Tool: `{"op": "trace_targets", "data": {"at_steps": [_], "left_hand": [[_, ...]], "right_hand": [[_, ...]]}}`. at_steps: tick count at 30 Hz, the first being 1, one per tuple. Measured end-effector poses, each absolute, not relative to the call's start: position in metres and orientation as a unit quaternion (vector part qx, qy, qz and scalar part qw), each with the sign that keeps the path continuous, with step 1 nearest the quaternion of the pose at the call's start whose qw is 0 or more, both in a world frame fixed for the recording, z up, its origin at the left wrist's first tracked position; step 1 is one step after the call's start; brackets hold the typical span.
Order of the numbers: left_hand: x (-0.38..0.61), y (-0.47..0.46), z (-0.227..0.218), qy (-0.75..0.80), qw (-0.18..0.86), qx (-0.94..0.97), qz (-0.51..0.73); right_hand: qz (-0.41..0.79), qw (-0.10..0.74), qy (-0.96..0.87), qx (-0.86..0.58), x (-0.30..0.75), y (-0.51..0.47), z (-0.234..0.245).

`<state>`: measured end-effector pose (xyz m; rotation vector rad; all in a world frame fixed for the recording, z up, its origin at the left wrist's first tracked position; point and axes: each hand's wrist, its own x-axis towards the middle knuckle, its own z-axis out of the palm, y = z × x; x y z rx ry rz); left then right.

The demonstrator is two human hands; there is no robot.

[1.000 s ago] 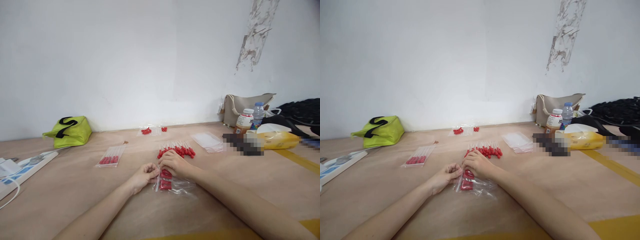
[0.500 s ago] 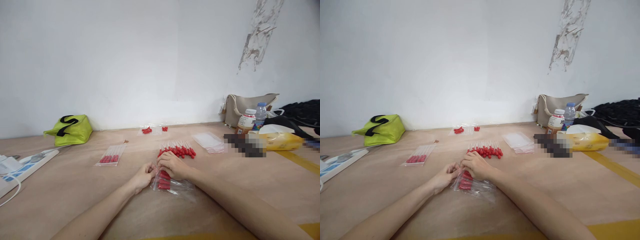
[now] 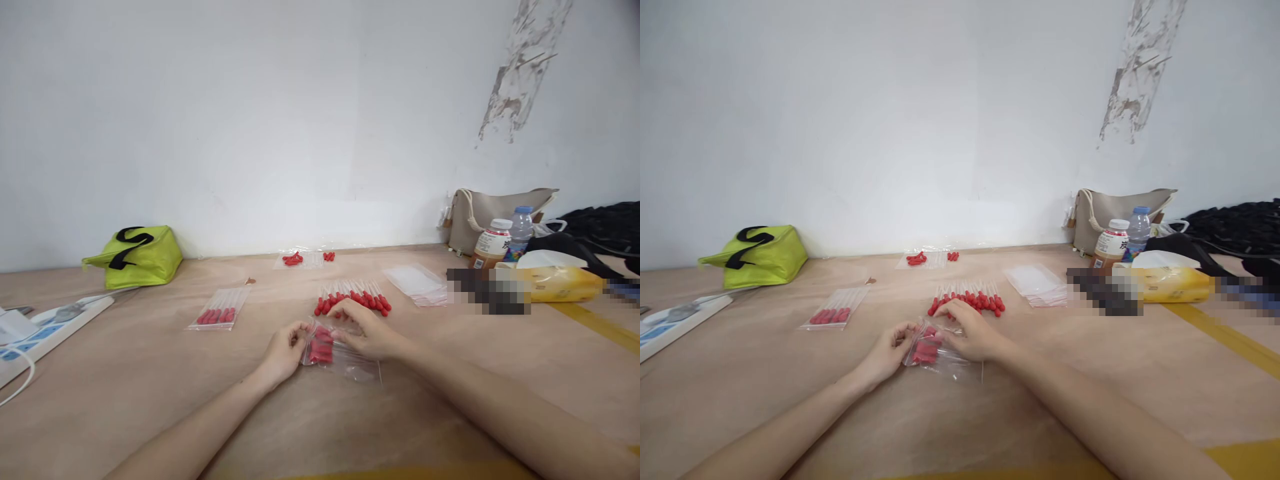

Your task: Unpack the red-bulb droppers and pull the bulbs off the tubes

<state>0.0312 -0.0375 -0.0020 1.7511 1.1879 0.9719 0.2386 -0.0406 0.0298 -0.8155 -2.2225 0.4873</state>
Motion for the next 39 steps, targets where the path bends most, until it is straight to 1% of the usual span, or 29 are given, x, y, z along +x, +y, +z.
{"op": "trace_targets", "data": {"at_steps": [5, 7, 10, 12, 18, 23, 25, 29, 35, 39], "left_hand": [[0.026, -0.036, -0.002, 0.486, 0.351, 0.718, 0.354], [0.022, -0.037, 0.000, 0.495, 0.297, 0.744, 0.336], [0.016, -0.036, 0.003, 0.504, 0.187, 0.786, 0.305], [0.014, -0.036, 0.006, 0.494, 0.167, 0.802, 0.292], [0.016, -0.033, 0.015, 0.396, 0.292, 0.817, 0.302], [0.013, -0.029, 0.015, 0.365, 0.385, 0.807, 0.259], [0.012, -0.028, 0.016, 0.361, 0.391, 0.811, 0.243], [0.013, -0.029, 0.025, 0.324, 0.359, 0.849, 0.213], [0.015, -0.035, 0.032, 0.322, 0.419, 0.829, 0.182], [0.016, -0.038, 0.033, 0.308, 0.389, 0.854, 0.156]], "right_hand": [[0.142, 0.270, -0.862, -0.405, 0.257, -0.055, 0.016], [0.145, 0.257, -0.857, -0.422, 0.259, -0.059, 0.012], [0.170, 0.244, -0.855, -0.426, 0.260, -0.060, 0.010], [0.180, 0.239, -0.859, -0.417, 0.260, -0.059, 0.009], [0.172, 0.251, -0.868, -0.392, 0.261, -0.055, 0.005], [0.166, 0.256, -0.867, -0.394, 0.262, -0.053, -0.001], [0.167, 0.263, -0.867, -0.390, 0.261, -0.053, -0.002], [0.162, 0.272, -0.872, -0.374, 0.261, -0.052, -0.003], [0.140, 0.261, -0.882, -0.367, 0.260, -0.054, -0.001], [0.135, 0.259, -0.878, -0.378, 0.259, -0.054, -0.001]]}}
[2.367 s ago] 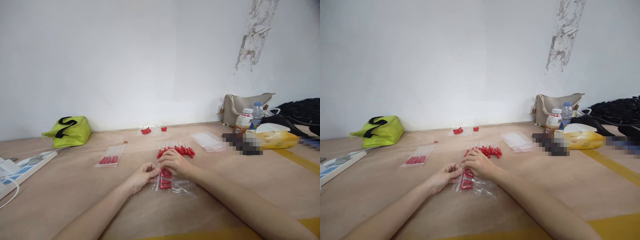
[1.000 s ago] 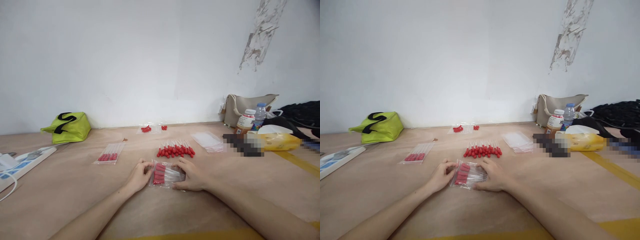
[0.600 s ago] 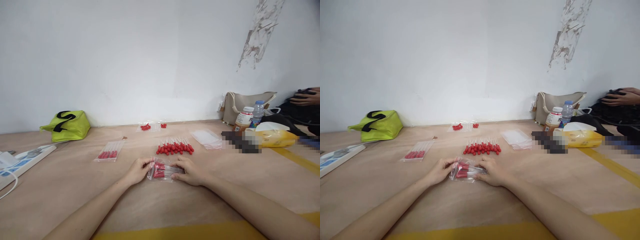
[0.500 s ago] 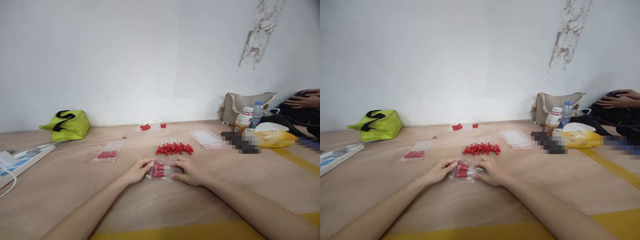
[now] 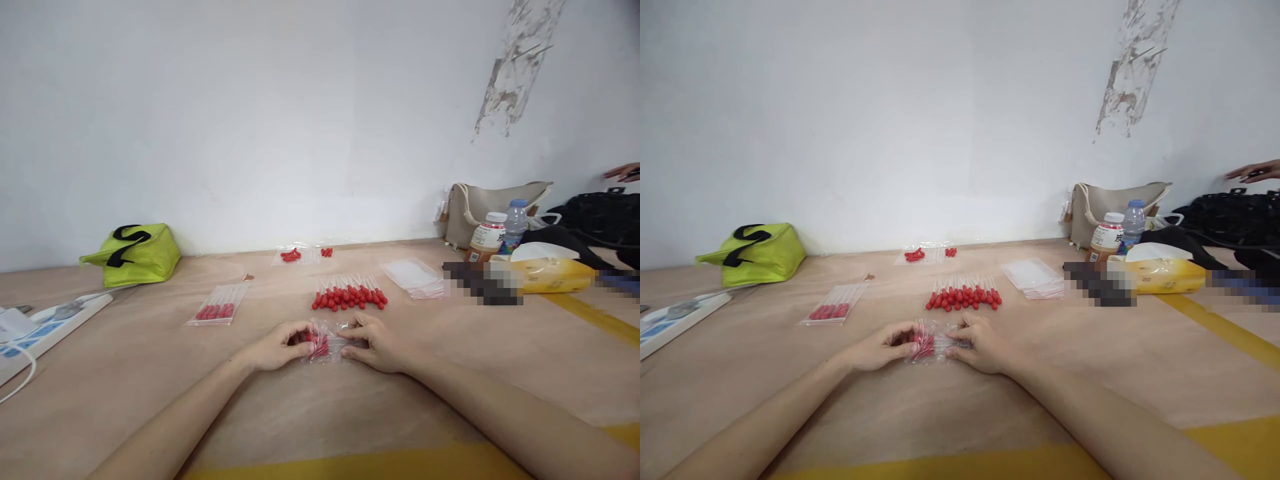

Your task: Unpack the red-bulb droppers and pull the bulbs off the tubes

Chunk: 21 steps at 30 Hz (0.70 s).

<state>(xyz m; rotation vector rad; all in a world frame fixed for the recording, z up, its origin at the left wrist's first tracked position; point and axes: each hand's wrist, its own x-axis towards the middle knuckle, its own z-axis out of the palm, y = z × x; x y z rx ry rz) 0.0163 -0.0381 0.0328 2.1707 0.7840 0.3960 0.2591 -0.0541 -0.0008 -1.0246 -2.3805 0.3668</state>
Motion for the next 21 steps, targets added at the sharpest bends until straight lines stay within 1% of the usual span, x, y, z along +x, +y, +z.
{"op": "trace_targets", "data": {"at_steps": [6, 8, 12, 17, 19, 21], "left_hand": [[0.014, -0.043, 0.037, 0.305, 0.282, 0.890, 0.187], [0.012, -0.042, 0.035, 0.306, 0.263, 0.893, 0.202], [0.011, -0.042, 0.032, 0.312, 0.252, 0.887, 0.229], [0.013, -0.045, 0.034, 0.333, 0.212, 0.882, 0.258], [0.010, -0.043, 0.037, 0.343, 0.223, 0.875, 0.261], [0.002, -0.039, 0.041, 0.362, 0.259, 0.859, 0.253]], "right_hand": [[0.139, 0.259, -0.877, -0.381, 0.259, -0.055, 0.001], [0.139, 0.258, -0.877, -0.380, 0.260, -0.055, 0.001], [0.134, 0.254, -0.878, -0.383, 0.260, -0.056, 0.002], [0.133, 0.250, -0.877, -0.387, 0.260, -0.056, 0.001], [0.133, 0.254, -0.876, -0.387, 0.260, -0.055, 0.001], [0.130, 0.259, -0.875, -0.388, 0.260, -0.055, 0.000]]}}
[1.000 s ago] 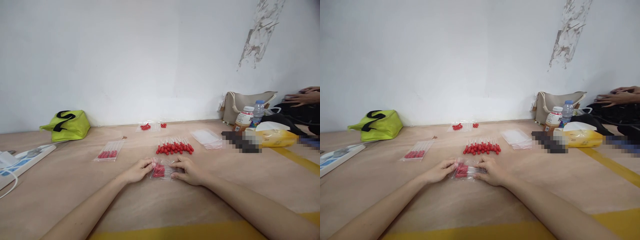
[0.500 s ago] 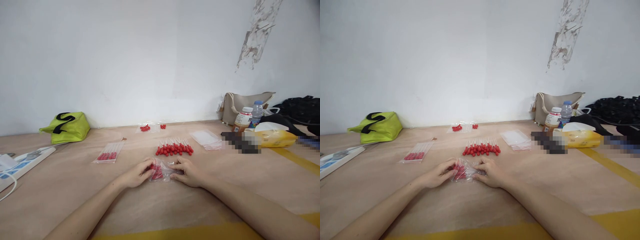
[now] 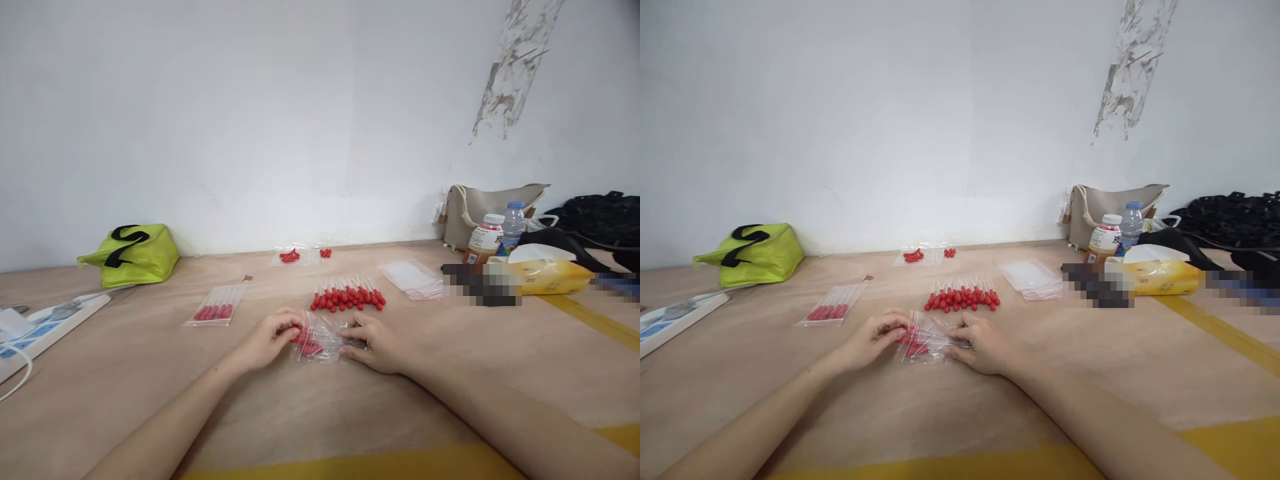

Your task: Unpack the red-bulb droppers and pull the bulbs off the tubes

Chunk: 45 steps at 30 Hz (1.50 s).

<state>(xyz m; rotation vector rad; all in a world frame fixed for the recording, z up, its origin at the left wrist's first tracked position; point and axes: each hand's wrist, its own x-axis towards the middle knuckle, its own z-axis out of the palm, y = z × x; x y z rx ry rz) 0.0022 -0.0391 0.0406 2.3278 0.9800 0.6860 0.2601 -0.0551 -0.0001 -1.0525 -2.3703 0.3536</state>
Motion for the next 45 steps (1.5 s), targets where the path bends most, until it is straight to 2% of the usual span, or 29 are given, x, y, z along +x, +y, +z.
{"op": "trace_targets", "data": {"at_steps": [4, 8, 14, 21, 23, 26, 29, 31, 34, 36, 45], "left_hand": [[-0.013, -0.032, 0.044, 0.420, 0.364, 0.806, 0.203], [-0.013, -0.031, 0.038, 0.399, 0.459, 0.769, 0.195], [-0.017, -0.025, 0.039, 0.447, 0.509, 0.698, 0.235], [-0.079, -0.013, 0.084, 0.551, 0.408, 0.651, 0.325], [-0.086, -0.011, 0.090, 0.571, 0.311, 0.643, 0.405], [-0.072, -0.002, 0.081, 0.578, 0.071, 0.673, 0.457], [-0.043, 0.015, 0.058, 0.496, -0.090, 0.792, 0.344], [-0.024, 0.025, 0.045, 0.438, -0.148, 0.847, 0.261], [-0.003, 0.034, 0.030, 0.383, -0.166, 0.892, 0.176], [0.005, 0.038, 0.022, 0.358, -0.150, 0.907, 0.164], [0.006, 0.037, 0.003, 0.364, 0.012, 0.886, 0.289]], "right_hand": [[0.131, 0.262, -0.874, -0.388, 0.260, -0.055, -0.001], [0.134, 0.259, -0.876, -0.384, 0.260, -0.056, 0.001], [0.139, 0.251, -0.875, -0.390, 0.261, -0.057, 0.003], [0.140, 0.256, -0.873, -0.392, 0.261, -0.055, 0.001], [0.140, 0.258, -0.874, -0.388, 0.261, -0.054, 0.000], [0.141, 0.258, -0.876, -0.383, 0.261, -0.055, 0.001], [0.138, 0.257, -0.876, -0.383, 0.261, -0.056, 0.002], [0.136, 0.258, -0.876, -0.384, 0.260, -0.056, 0.002], [0.134, 0.258, -0.876, -0.384, 0.260, -0.056, 0.003], [0.132, 0.258, -0.876, -0.385, 0.260, -0.056, 0.002], [0.132, 0.259, -0.875, -0.386, 0.260, -0.055, 0.002]]}}
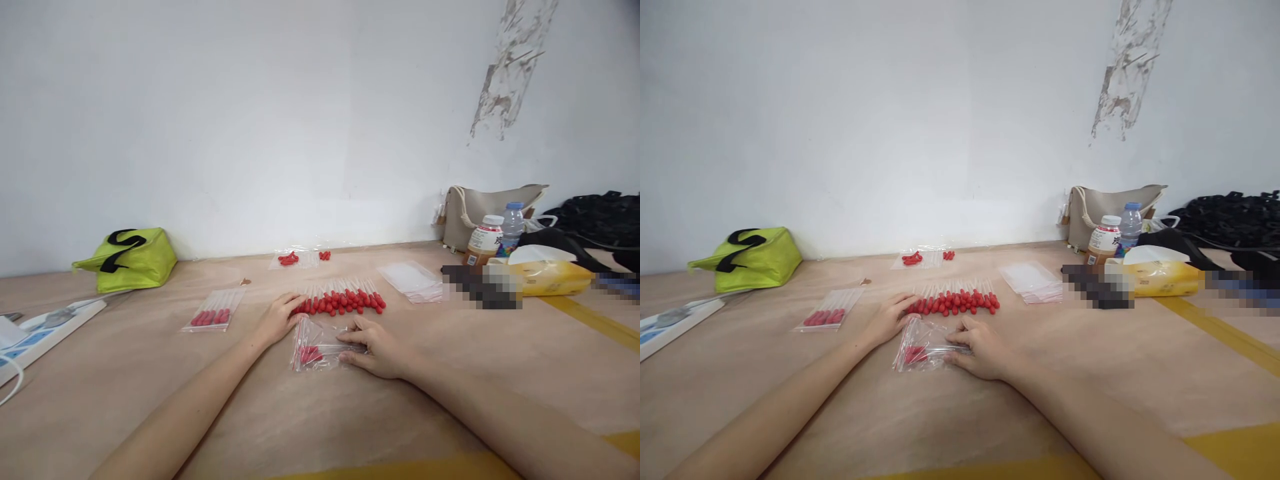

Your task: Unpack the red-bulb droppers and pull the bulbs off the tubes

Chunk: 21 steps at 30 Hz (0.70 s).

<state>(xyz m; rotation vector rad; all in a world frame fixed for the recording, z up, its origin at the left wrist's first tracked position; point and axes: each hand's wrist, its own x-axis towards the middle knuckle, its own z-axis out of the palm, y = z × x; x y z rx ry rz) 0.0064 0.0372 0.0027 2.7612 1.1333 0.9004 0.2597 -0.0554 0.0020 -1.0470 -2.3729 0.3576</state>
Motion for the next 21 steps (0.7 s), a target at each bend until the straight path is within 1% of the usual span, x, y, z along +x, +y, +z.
{"op": "trace_targets", "data": {"at_steps": [5, 12, 15, 21], "left_hand": [[0.008, 0.030, 0.008, 0.388, 0.073, 0.860, 0.323], [-0.001, 0.010, 0.013, 0.452, 0.086, 0.800, 0.385], [-0.009, -0.011, 0.014, 0.444, 0.104, 0.814, 0.359], [-0.003, -0.045, 0.017, 0.363, 0.229, 0.855, 0.293]], "right_hand": [[0.145, 0.264, -0.875, -0.379, 0.261, -0.055, 0.001], [0.142, 0.284, -0.870, -0.377, 0.261, -0.053, 0.000], [0.139, 0.289, -0.870, -0.375, 0.260, -0.054, 0.000], [0.142, 0.296, -0.871, -0.365, 0.260, -0.052, -0.003]]}}
